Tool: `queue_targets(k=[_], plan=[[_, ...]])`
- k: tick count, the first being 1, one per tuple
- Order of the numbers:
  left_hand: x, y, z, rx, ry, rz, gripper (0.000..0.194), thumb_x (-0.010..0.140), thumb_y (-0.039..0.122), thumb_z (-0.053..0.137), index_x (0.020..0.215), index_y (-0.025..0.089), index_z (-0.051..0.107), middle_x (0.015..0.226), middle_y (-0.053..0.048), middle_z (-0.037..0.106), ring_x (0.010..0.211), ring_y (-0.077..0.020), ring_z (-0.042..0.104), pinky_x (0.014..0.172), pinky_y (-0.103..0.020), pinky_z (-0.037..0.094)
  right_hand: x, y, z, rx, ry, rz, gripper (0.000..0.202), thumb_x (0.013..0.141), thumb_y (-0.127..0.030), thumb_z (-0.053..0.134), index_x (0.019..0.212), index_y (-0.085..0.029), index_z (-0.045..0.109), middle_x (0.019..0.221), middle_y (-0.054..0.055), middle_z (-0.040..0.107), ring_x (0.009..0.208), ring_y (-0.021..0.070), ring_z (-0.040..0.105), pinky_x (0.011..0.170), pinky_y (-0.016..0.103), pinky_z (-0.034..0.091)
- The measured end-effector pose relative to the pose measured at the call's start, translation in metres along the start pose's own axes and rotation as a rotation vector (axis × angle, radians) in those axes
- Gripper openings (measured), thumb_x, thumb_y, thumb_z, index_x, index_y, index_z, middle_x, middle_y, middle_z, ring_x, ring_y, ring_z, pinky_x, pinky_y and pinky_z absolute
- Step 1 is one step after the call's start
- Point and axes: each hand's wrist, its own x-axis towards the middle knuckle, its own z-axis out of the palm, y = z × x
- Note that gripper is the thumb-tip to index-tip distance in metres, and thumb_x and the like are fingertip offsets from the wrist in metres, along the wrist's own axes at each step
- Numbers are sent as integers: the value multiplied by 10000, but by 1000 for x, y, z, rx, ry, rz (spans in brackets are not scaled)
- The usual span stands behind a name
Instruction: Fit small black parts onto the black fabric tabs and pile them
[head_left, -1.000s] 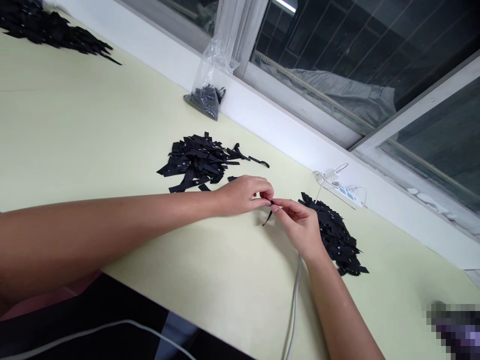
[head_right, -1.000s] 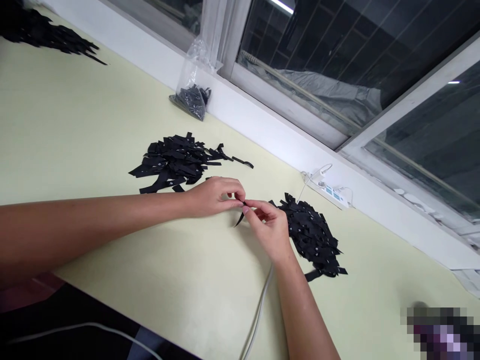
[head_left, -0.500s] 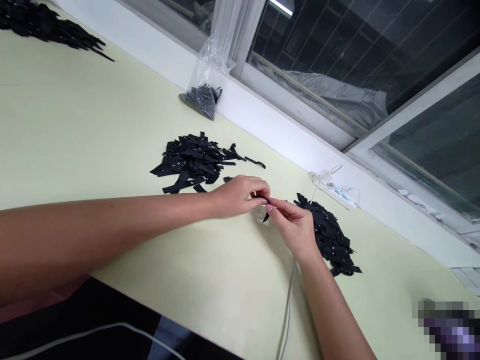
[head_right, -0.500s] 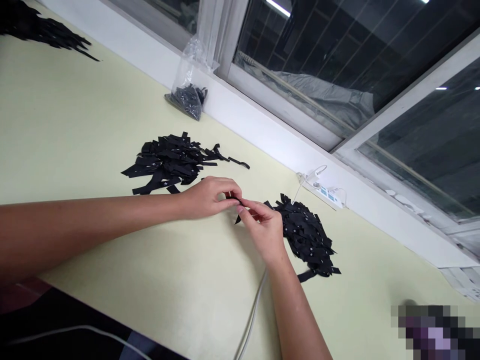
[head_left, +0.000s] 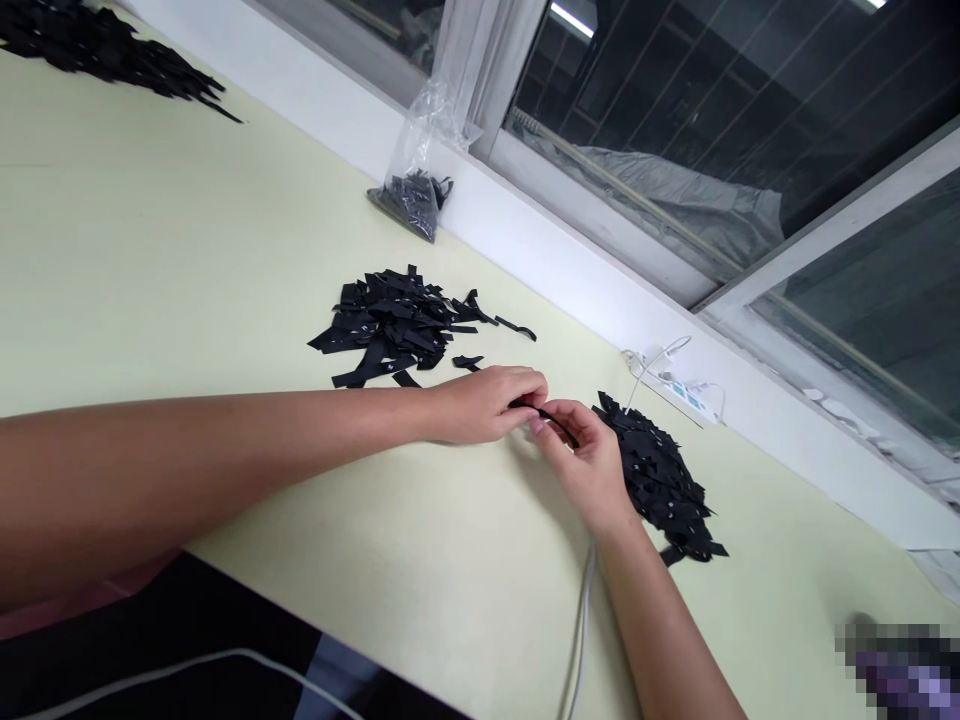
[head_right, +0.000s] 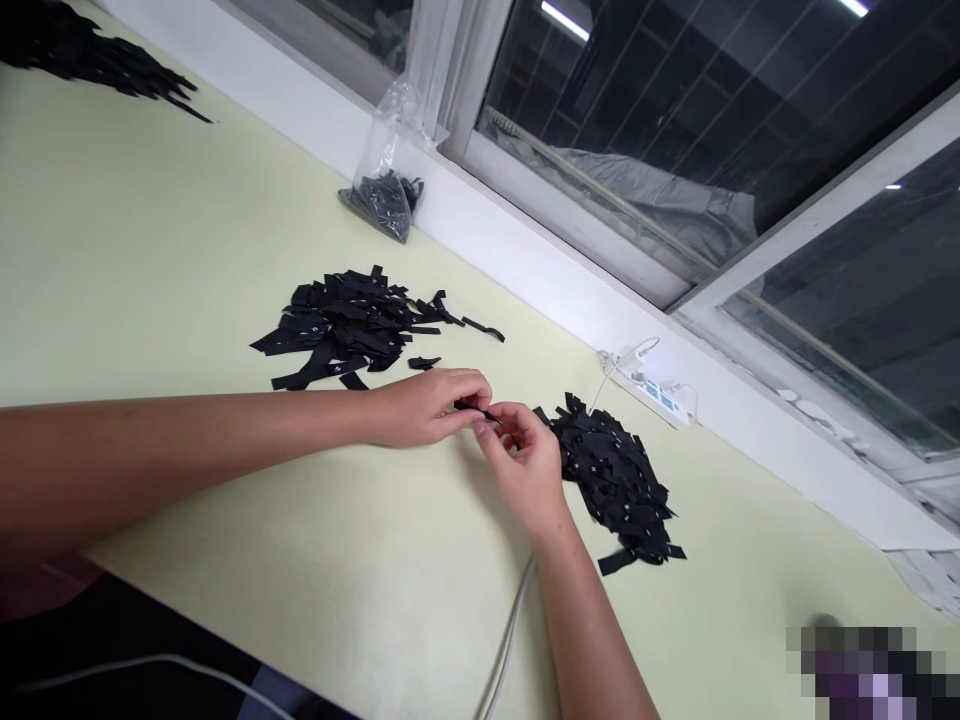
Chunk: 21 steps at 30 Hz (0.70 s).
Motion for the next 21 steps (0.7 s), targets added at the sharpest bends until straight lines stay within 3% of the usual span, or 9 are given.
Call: queue_targets(k=[4, 13, 17, 21], plan=[[-1, -2, 1, -35, -14, -20, 60, 930, 218, 525, 931, 179, 570, 900, -33, 633, 794, -149, 535, 717, -294, 407, 3, 1, -3, 55, -20, 37, 277, 846, -443, 698, 962, -192, 696, 931, 54, 718, 755, 153, 632, 714, 289, 526], [-1, -5, 5, -222, 18, -149, 124, 918, 261, 560, 1015, 191, 594, 1005, -46, 673, 863, -149, 611, 724, -287, 465, 7, 1, -16, 98, 57, 116, 349, 791, -489, 738, 966, -188, 706, 753, 17, 663, 605, 122, 527, 599, 271, 458], [-1, -6, 2, -166, 72, -170, 148, 907, 261, 572, 1038, 198, 602, 1060, -55, 674, 883, -153, 618, 733, -292, 481, 11, 8, -59, -93, 267, 227, 417, 706, -512, 765, 948, -174, 729, 684, 23, 645, 604, 159, 551, 555, 278, 417], [-1, -7, 0, -75, 112, -165, 124, 915, 237, 556, 1022, 192, 599, 1068, -57, 677, 924, -164, 610, 820, -324, 483, 11, 27, -122, -573, 487, 394, 321, 726, -431, 708, 955, -210, 749, 825, 63, 713, 719, 238, 618, 671, 363, 463]])
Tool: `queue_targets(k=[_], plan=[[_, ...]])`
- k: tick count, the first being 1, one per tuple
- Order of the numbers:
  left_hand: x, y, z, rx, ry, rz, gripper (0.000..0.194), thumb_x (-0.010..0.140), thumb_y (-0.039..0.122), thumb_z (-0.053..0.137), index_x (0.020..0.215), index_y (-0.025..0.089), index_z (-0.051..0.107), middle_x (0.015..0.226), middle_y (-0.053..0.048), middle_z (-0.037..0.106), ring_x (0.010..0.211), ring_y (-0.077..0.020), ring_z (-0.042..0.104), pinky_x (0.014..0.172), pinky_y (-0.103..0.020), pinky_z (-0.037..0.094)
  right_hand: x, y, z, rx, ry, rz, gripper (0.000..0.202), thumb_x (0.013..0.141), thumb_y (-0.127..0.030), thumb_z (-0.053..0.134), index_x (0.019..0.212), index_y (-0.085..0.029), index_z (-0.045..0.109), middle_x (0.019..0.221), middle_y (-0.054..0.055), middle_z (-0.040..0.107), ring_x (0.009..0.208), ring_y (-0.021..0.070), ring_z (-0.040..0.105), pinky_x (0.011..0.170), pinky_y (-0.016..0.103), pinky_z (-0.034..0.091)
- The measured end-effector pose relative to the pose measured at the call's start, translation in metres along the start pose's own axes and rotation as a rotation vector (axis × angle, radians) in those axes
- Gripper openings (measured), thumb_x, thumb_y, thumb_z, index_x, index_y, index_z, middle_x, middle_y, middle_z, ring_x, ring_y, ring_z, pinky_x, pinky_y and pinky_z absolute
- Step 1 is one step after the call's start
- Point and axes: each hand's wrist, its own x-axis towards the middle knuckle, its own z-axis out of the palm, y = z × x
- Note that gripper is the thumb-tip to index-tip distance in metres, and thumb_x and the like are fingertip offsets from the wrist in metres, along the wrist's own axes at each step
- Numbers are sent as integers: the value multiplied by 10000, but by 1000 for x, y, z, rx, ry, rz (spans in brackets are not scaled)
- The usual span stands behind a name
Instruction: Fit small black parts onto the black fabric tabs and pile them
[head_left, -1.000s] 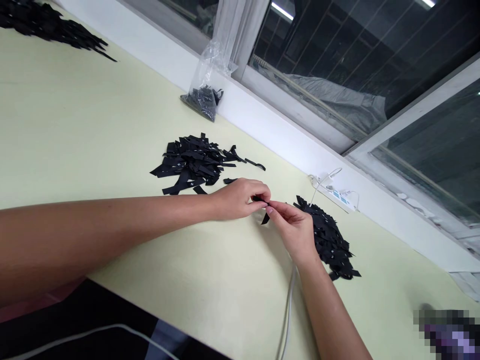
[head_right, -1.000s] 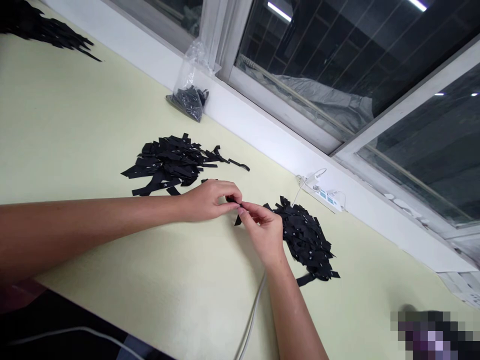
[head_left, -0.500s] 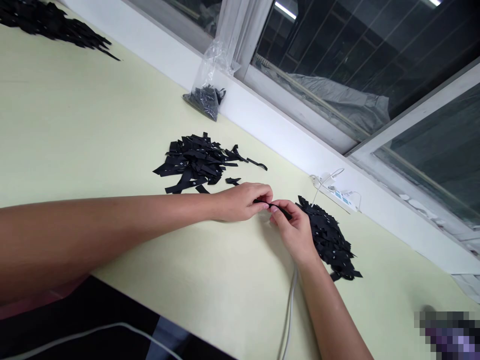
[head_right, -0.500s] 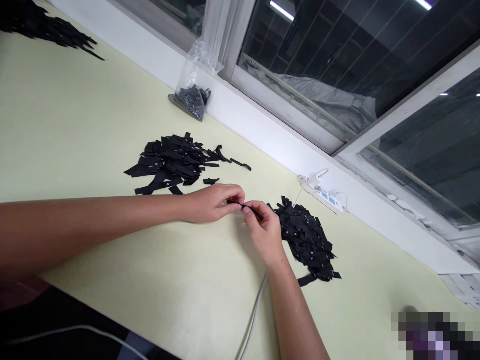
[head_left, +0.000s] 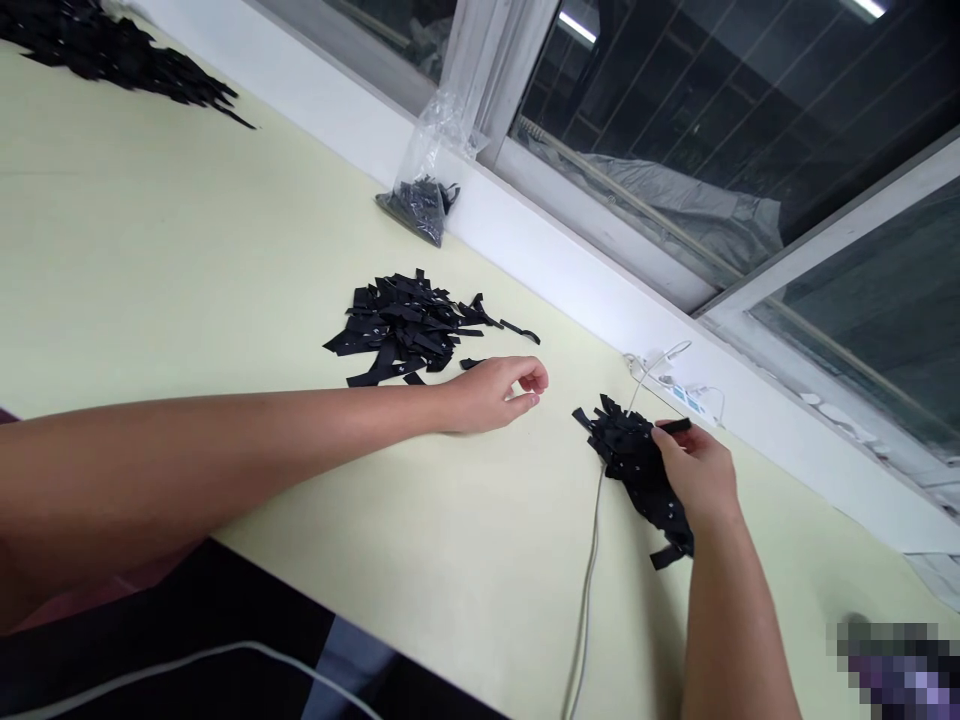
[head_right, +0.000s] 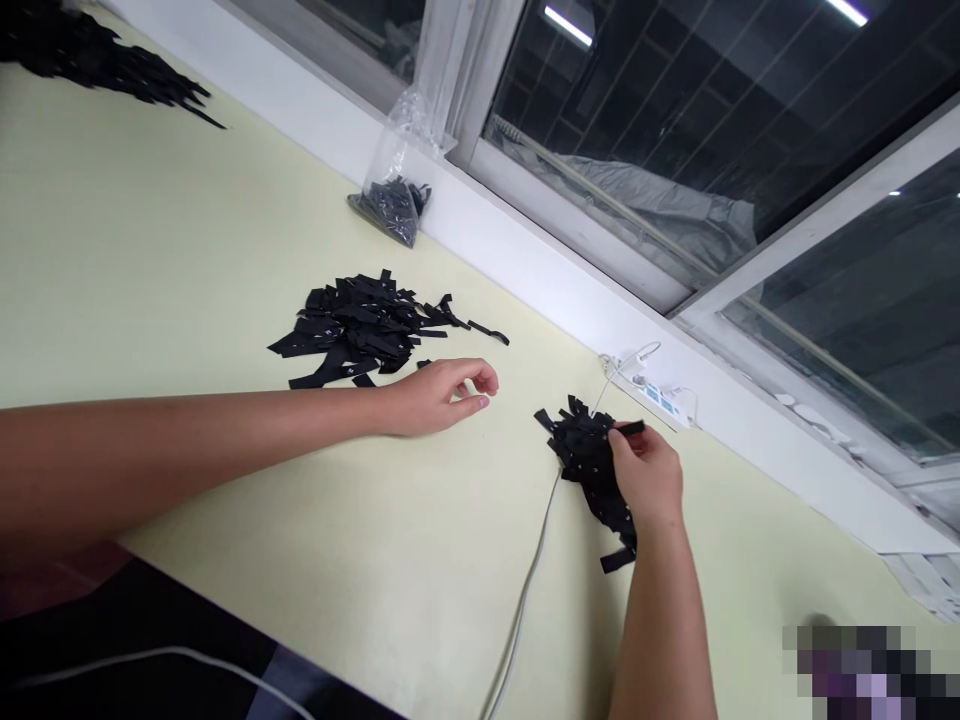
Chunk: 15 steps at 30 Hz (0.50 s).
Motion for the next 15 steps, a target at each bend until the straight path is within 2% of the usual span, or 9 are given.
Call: queue_targets(k=[2, 4, 7, 9, 12, 15], plan=[[0, 0, -1, 29, -3, 20, 118, 911, 219, 552, 1017, 190, 594, 1068, -59, 674, 946, -172, 608, 849, -335, 480, 12, 17, -12, -213, 69, 58, 272, 725, -404, 686, 909, -210, 733, 859, 85, 726, 748, 276, 628, 727, 412, 471], [0, 0, -2, 62, -13, 34, 127, 909, 209, 545, 1027, 191, 588, 1085, -65, 665, 978, -184, 605, 874, -349, 478, 16, 26, -19, -314, 109, 94, 349, 723, -388, 677, 1011, -193, 709, 917, 112, 732, 825, 314, 642, 791, 444, 478], [-2, 0, -4, 136, -7, 65, 156, 908, 200, 533, 1058, 197, 578, 1154, -80, 633, 1115, -217, 564, 964, -386, 460, 10, 27, -21, -350, 221, 115, 581, 738, -410, 659, 1253, -146, 607, 1070, 163, 707, 1012, 371, 629, 881, 477, 476], [-2, -1, -5, 197, 20, 86, 171, 905, 189, 530, 1069, 199, 578, 1209, -88, 604, 1209, -239, 510, 1031, -414, 433, 4, 24, -20, -343, 317, 98, 616, 766, -418, 623, 1310, -134, 563, 1160, 193, 666, 1115, 390, 597, 923, 492, 469], [2, -4, -10, 290, 86, 92, 194, 892, 146, 509, 1060, 197, 591, 1226, -90, 586, 1235, -253, 482, 1070, -442, 414, 0, 21, -19, -306, 390, 66, 535, 797, -381, 552, 1274, -141, 584, 1178, 199, 646, 1139, 390, 586, 934, 495, 469], [11, -13, -27, 359, 204, 98, 252, 877, 78, 449, 1038, 193, 605, 1204, -87, 598, 1203, -243, 502, 1069, -438, 419, 0, 20, -13, -243, 442, 30, 436, 796, -334, 510, 1172, -153, 636, 1088, 170, 675, 1041, 369, 620, 929, 488, 470]])
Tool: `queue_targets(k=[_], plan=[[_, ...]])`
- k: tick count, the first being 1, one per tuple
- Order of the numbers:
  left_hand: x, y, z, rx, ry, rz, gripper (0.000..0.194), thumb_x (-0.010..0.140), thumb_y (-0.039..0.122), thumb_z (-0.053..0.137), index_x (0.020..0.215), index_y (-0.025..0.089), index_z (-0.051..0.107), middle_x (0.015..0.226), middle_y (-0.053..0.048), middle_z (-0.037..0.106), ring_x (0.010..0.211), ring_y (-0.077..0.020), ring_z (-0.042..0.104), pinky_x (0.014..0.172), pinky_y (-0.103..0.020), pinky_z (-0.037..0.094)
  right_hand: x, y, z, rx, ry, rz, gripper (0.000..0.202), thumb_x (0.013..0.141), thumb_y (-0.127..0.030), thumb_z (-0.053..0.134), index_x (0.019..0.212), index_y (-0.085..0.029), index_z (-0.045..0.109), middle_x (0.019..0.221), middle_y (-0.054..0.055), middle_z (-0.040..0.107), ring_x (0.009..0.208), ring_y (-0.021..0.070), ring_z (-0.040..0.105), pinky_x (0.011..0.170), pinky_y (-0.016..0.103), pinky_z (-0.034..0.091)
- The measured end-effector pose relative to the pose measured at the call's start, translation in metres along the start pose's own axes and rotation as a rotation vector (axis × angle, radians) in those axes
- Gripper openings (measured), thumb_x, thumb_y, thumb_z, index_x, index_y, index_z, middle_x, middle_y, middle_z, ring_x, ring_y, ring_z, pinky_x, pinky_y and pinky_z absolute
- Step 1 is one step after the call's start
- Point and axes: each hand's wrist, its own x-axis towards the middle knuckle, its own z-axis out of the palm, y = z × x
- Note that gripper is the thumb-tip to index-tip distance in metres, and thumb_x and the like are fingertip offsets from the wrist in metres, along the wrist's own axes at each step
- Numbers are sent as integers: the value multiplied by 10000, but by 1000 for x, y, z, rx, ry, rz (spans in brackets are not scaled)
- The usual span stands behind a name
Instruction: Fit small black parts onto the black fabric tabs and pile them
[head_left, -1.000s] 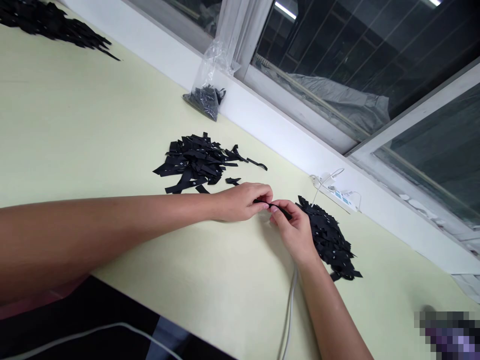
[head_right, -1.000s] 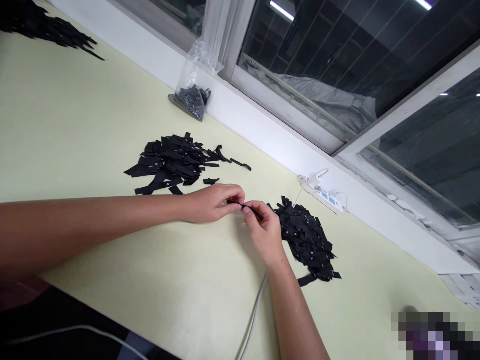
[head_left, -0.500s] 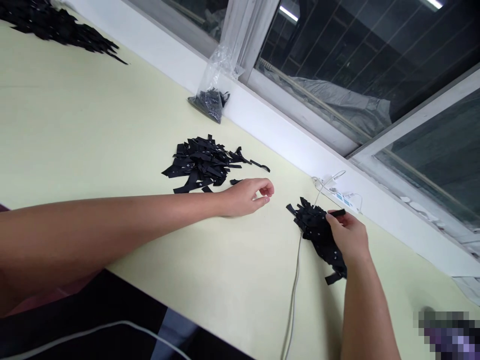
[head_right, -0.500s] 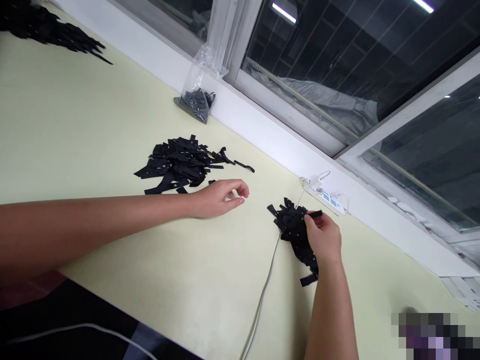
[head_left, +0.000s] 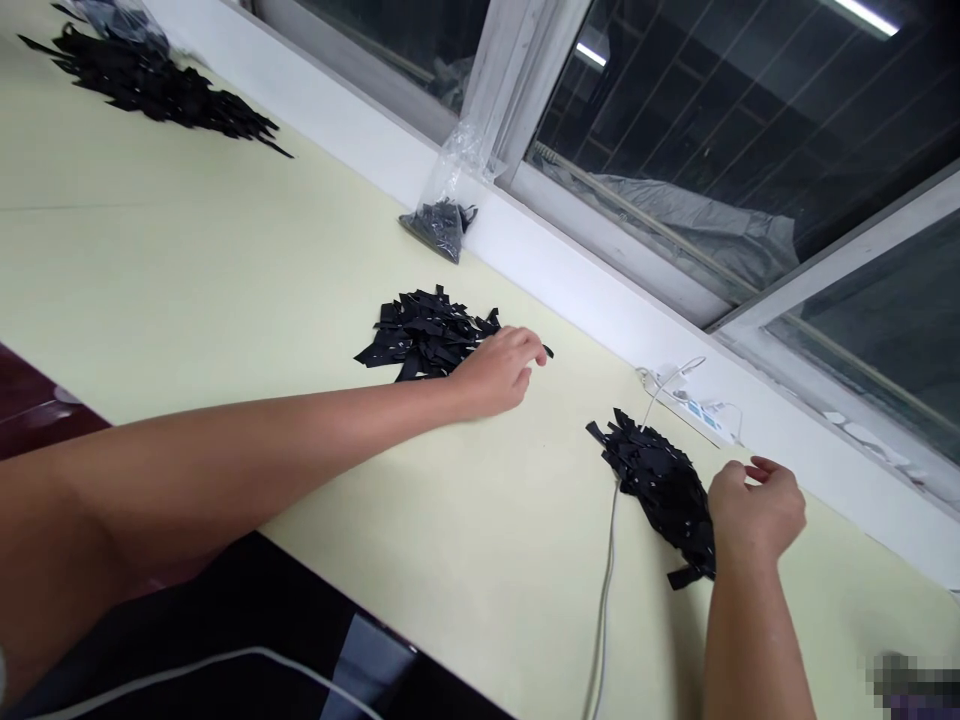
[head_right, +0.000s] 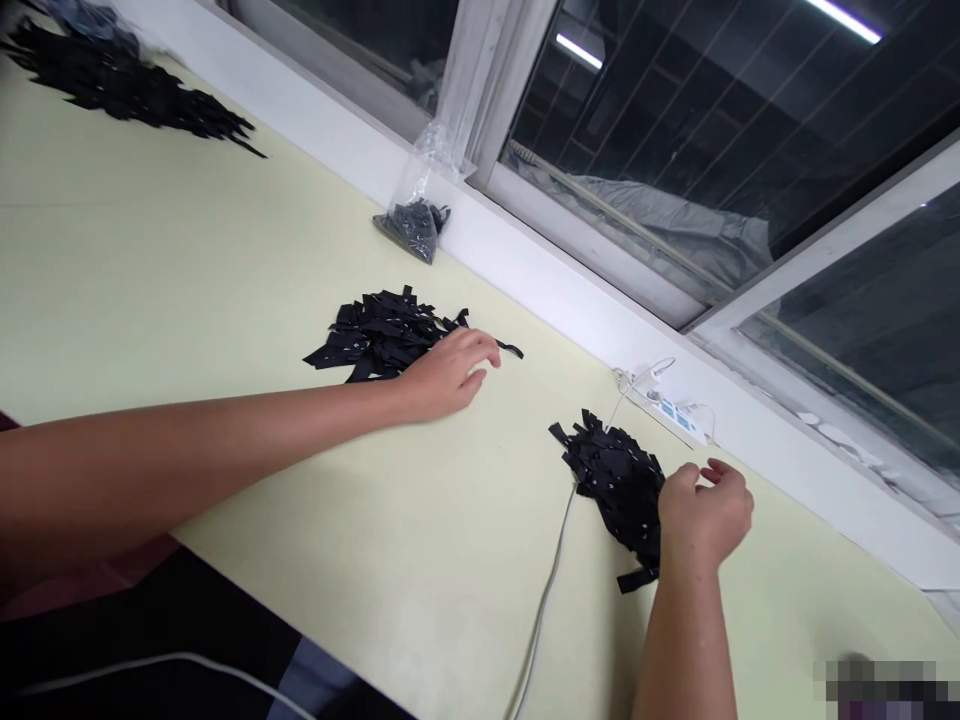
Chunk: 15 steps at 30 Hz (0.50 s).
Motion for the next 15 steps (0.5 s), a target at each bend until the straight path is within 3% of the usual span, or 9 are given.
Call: queue_targets(k=[5, 7, 9, 12, 15], plan=[[17, -35, -22, 108, 272, -190, 317, 885, 45, 375, 1006, 179, 636, 1109, -82, 644, 1107, -223, 538, 1024, -403, 452, -12, -13, 14, 70, -30, -116, 339, 795, -305, 497, 1045, -155, 672, 912, 129, 673, 935, 332, 628, 923, 492, 464], [17, -44, -24, 152, 202, -208, 306, 888, 64, 390, 972, 174, 663, 1116, -82, 664, 1134, -232, 538, 1029, -406, 453, -20, -21, 17, 94, -77, -166, 317, 808, -319, 496, 1019, -164, 675, 891, 110, 669, 875, 300, 623, 911, 477, 462], [13, -48, -21, 217, 50, -163, 267, 872, 89, 437, 930, 165, 687, 1127, -89, 679, 1175, -251, 536, 1065, -431, 428, -28, -28, 19, 122, -110, -193, 300, 816, -334, 502, 997, -172, 676, 885, 98, 670, 823, 273, 615, 892, 458, 461], [8, -46, -17, 293, -130, -100, 279, 846, 107, 489, 1023, 154, 701, 1165, -95, 690, 1194, -260, 547, 1121, -474, 366, -35, -35, 20, 160, -139, -215, 283, 811, -339, 519, 978, -173, 677, 902, 94, 681, 790, 252, 613, 873, 437, 456], [8, -38, -19, 303, -136, -78, 332, 846, 87, 453, 1054, 159, 702, 1157, -90, 708, 1152, -245, 575, 1078, -453, 391, -38, -37, 20, 171, -149, -219, 274, 806, -333, 527, 968, -177, 683, 897, 89, 690, 778, 246, 616, 855, 426, 450]])
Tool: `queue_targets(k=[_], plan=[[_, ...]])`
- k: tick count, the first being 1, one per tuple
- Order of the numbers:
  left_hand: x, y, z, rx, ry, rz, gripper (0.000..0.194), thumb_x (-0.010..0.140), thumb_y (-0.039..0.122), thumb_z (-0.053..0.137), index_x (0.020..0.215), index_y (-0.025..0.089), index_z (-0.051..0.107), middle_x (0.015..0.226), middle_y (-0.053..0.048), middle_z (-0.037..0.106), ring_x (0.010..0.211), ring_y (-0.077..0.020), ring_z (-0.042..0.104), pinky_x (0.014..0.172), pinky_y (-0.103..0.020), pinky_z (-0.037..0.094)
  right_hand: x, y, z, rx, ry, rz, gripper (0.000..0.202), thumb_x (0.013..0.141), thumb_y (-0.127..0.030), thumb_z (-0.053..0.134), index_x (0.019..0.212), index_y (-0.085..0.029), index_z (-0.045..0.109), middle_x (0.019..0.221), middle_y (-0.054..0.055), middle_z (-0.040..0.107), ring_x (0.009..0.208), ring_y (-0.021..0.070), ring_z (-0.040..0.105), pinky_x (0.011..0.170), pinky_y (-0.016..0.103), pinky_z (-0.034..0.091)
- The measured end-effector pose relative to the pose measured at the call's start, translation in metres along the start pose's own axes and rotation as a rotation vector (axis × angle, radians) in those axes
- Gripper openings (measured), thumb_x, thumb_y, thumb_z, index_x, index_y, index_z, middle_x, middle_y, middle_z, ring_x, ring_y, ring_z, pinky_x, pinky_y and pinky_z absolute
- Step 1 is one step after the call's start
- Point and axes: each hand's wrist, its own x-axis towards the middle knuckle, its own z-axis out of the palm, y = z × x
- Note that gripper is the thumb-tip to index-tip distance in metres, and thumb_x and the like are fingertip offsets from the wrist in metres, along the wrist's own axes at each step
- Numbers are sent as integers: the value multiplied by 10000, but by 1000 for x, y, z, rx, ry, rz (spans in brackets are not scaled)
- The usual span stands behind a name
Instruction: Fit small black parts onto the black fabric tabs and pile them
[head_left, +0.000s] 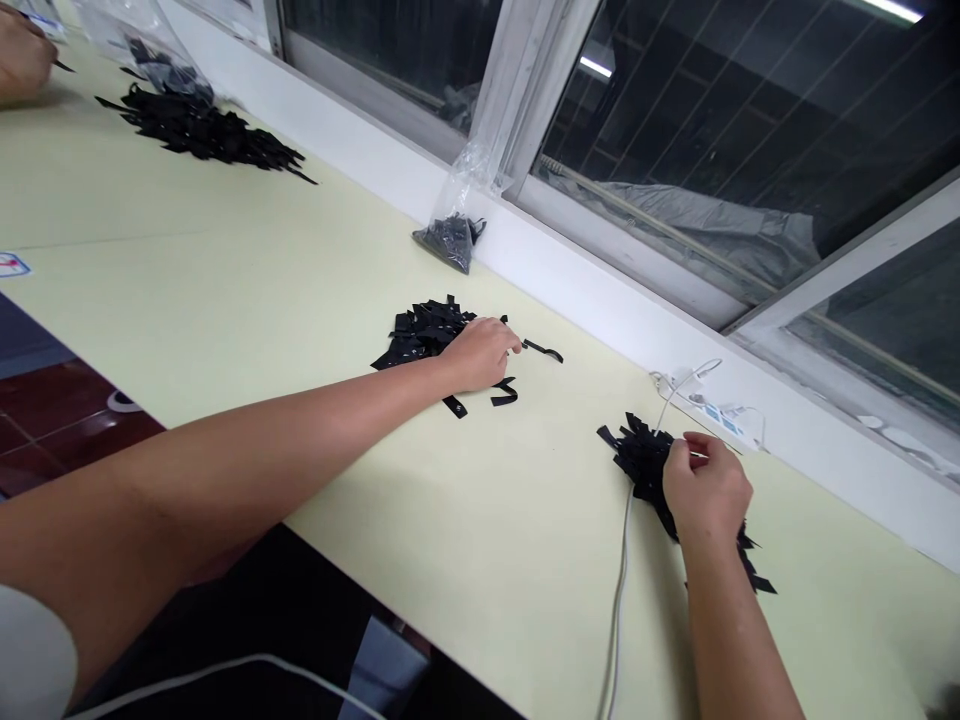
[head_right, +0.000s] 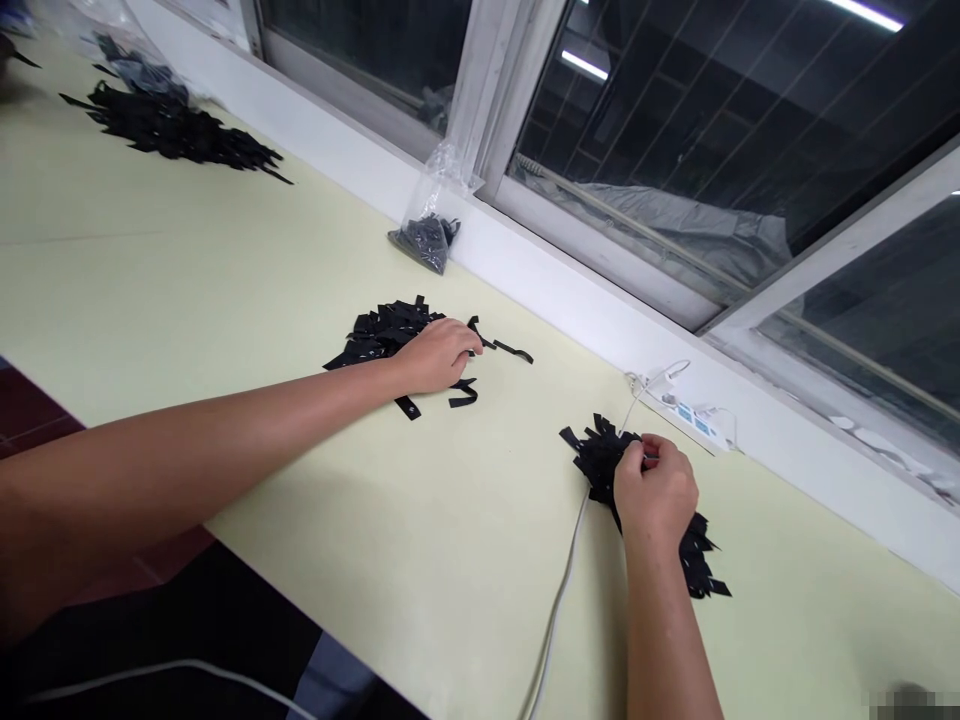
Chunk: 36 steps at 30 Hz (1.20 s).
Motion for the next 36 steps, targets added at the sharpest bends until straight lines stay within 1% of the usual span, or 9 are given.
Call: queue_targets(k=[3, 8, 11, 15, 20, 24, 30, 32, 36], plan=[[0, 8, -9, 12, -1, 58, 328, 861, 112, 428, 1028, 170, 704, 1094, -86, 728, 1096, -242, 599, 990, -415, 435, 0, -1, 1, -7, -1, -2, 264, 804, -332, 528, 948, -182, 691, 859, 84, 690, 764, 246, 609, 835, 418, 445], [-4, 17, -17, 153, -205, 112, 267, 838, 235, 527, 1029, 179, 706, 1000, -95, 730, 923, -248, 642, 834, -371, 463, -1, -2, 3, -18, -21, -9, 262, 802, -348, 546, 942, -186, 699, 837, 83, 695, 773, 256, 608, 818, 415, 443], [-6, 17, -17, 219, -284, 100, 194, 808, 205, 548, 915, 174, 708, 900, -98, 709, 819, -235, 634, 709, -333, 436, -2, -4, 3, -29, -40, 5, 258, 802, -347, 554, 942, -188, 702, 835, 82, 701, 788, 262, 616, 829, 419, 447], [-5, 17, -17, 205, -315, 91, 202, 835, 128, 501, 872, 166, 696, 872, -94, 695, 741, -201, 614, 638, -309, 389, -2, -7, 2, -28, -66, 24, 241, 807, -350, 557, 927, -199, 701, 843, 77, 705, 791, 262, 623, 832, 421, 449], [-5, 22, -20, 228, -326, 88, 230, 842, 109, 481, 918, 152, 693, 918, -108, 698, 772, -214, 629, 629, -315, 392, -3, -7, 2, -22, -89, 31, 229, 811, -355, 559, 922, -209, 696, 857, 76, 708, 804, 267, 625, 823, 424, 446], [-6, 31, -24, 257, -315, 111, 273, 829, 119, 501, 1022, 159, 689, 999, -106, 698, 865, -234, 638, 712, -326, 444, -3, -6, 2, -46, -84, 14, 224, 810, -349, 559, 914, -208, 699, 835, 73, 706, 791, 262, 619, 816, 416, 447], [-10, 29, -23, 216, -420, 78, 321, 751, 18, 541, 1007, 145, 687, 1036, -123, 677, 889, -224, 623, 722, -310, 442, -4, -9, 2, -84, -25, -29, 227, 799, -328, 547, 897, -202, 707, 825, 70, 707, 795, 258, 625, 822, 402, 448], [-8, 24, -21, 169, -381, 89, 363, 771, -5, 509, 1046, 151, 686, 1065, -118, 676, 939, -222, 626, 758, -306, 451, -5, -10, 2, -73, -9, -45, 229, 797, -324, 540, 891, -195, 704, 837, 74, 708, 804, 258, 630, 823, 401, 450], [-4, 19, -17, 37, -218, 131, 415, 821, -22, 450, 1116, 160, 679, 1153, -111, 670, 1051, -212, 627, 878, -310, 468, -6, -14, 0, -28, -12, -72, 236, 808, -331, 536, 896, -186, 700, 875, 83, 711, 788, 247, 635, 831, 405, 451]])
